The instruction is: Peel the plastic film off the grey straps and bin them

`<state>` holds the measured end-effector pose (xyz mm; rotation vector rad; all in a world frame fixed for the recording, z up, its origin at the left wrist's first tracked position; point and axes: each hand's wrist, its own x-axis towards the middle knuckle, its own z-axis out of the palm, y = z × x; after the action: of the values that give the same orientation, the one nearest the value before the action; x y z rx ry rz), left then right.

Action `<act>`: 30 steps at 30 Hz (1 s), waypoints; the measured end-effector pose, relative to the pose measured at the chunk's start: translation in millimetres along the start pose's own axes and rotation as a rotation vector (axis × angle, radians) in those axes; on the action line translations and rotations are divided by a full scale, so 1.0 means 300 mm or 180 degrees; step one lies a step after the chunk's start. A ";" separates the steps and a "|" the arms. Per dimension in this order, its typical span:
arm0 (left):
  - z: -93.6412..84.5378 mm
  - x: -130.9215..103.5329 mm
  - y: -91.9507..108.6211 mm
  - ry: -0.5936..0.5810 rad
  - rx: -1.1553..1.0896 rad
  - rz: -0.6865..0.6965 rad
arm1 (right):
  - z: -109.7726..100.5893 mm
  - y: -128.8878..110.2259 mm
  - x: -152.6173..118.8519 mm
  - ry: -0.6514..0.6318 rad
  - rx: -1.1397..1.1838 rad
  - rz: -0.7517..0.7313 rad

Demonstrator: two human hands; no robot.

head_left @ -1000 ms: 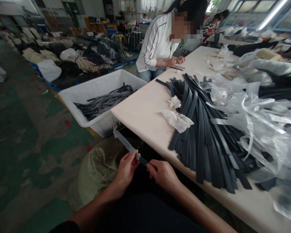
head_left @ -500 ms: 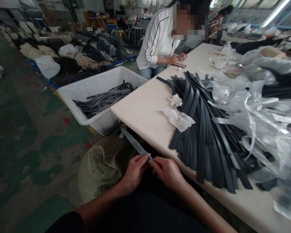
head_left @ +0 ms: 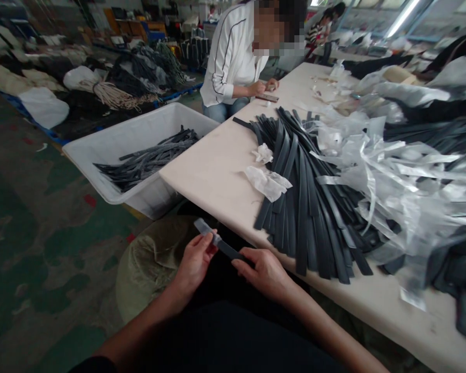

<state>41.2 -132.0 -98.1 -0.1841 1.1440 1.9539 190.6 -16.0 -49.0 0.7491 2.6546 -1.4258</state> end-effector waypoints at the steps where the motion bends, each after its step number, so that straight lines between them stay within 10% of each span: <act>1: -0.010 0.015 0.014 0.0074 -0.0023 0.0037 | -0.011 0.008 -0.017 -0.0012 0.0018 0.0035; 11: 0.038 -0.047 -0.046 -0.0229 0.0104 -0.0521 | -0.009 -0.039 0.000 0.0472 -0.0275 0.0063; 19: 0.017 -0.006 0.015 0.0355 -0.0029 -0.0615 | -0.036 0.008 -0.092 0.0568 -0.0313 -0.1698; 30: -0.121 0.061 -0.104 -0.0531 -0.0015 -0.1172 | 0.019 0.023 0.064 0.1216 -0.0903 -0.2716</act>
<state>42.5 -142.3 -148.3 -0.2135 0.9234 1.6141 175.6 -9.9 -62.5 -0.2175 3.6032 -0.9882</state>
